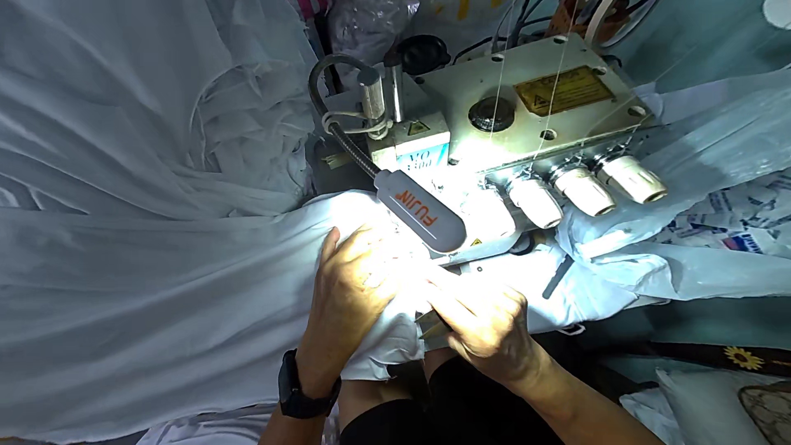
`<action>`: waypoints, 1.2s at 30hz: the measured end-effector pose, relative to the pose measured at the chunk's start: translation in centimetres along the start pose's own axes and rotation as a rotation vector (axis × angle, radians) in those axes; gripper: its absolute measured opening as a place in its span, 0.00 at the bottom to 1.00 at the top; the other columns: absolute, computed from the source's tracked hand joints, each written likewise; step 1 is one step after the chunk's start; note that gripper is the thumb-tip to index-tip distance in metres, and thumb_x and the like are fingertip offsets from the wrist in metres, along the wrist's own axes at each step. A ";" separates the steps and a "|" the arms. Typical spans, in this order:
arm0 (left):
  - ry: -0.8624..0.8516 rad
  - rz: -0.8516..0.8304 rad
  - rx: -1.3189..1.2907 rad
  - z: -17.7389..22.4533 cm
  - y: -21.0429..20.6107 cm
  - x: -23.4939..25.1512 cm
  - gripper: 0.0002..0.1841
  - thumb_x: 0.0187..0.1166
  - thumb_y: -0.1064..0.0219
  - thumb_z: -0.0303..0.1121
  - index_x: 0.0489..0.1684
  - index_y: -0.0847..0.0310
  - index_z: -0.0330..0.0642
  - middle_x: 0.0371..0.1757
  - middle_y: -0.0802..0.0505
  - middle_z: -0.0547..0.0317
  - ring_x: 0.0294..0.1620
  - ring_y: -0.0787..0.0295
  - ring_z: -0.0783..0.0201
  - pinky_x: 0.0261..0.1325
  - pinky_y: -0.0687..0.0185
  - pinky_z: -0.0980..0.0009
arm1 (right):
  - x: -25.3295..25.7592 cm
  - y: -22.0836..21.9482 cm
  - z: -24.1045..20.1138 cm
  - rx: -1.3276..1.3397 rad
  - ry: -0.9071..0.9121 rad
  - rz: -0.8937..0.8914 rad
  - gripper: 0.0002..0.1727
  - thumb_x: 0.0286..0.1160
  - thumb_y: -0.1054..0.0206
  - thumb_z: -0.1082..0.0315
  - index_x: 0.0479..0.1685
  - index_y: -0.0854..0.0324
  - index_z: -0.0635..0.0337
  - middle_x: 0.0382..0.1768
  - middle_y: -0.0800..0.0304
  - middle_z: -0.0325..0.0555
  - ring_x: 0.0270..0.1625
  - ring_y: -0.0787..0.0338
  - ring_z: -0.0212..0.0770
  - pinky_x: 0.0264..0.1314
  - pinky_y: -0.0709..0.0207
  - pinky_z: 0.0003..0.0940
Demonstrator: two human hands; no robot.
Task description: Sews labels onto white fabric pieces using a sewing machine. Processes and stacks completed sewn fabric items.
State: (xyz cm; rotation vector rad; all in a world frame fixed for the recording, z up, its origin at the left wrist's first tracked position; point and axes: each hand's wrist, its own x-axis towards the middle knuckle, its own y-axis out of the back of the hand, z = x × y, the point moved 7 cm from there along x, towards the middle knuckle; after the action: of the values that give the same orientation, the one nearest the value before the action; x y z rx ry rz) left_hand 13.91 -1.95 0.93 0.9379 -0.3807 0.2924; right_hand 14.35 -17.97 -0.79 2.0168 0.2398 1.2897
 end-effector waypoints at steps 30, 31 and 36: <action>-0.030 0.033 0.035 -1.8 0.7 5.7 0.06 0.71 0.29 0.26 0.39 0.10 0.32 0.51 0.07 0.43 0.55 0.10 0.52 0.63 0.21 0.56 | 0.1 -1.6 0.4 0.253 -0.255 0.094 0.11 0.70 0.29 0.62 0.43 0.04 0.57 0.44 0.11 0.58 0.35 0.14 0.39 0.33 0.23 0.26; 0.002 0.067 0.039 -2.6 0.5 6.7 0.08 0.72 0.29 0.28 0.40 0.08 0.31 0.51 0.05 0.43 0.56 0.09 0.52 0.64 0.20 0.57 | -0.1 -1.4 0.0 0.290 -0.253 0.115 0.09 0.70 0.29 0.63 0.37 0.06 0.59 0.43 0.11 0.57 0.35 0.15 0.37 0.35 0.23 0.22; 0.218 0.140 0.047 -4.5 0.9 6.1 0.11 0.79 0.33 0.29 0.48 0.10 0.29 0.61 0.10 0.37 0.63 0.12 0.45 0.68 0.21 0.51 | -1.2 -0.1 -0.4 0.399 -0.219 0.128 0.20 0.75 0.30 0.65 0.15 0.24 0.62 0.27 0.15 0.49 0.29 0.19 0.31 0.30 0.29 0.18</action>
State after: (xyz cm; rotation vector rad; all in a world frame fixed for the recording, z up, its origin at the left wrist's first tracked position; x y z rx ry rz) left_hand 19.89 2.79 1.86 0.9160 -0.2400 0.5286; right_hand 13.44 -18.29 -1.57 2.5285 0.2852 1.1505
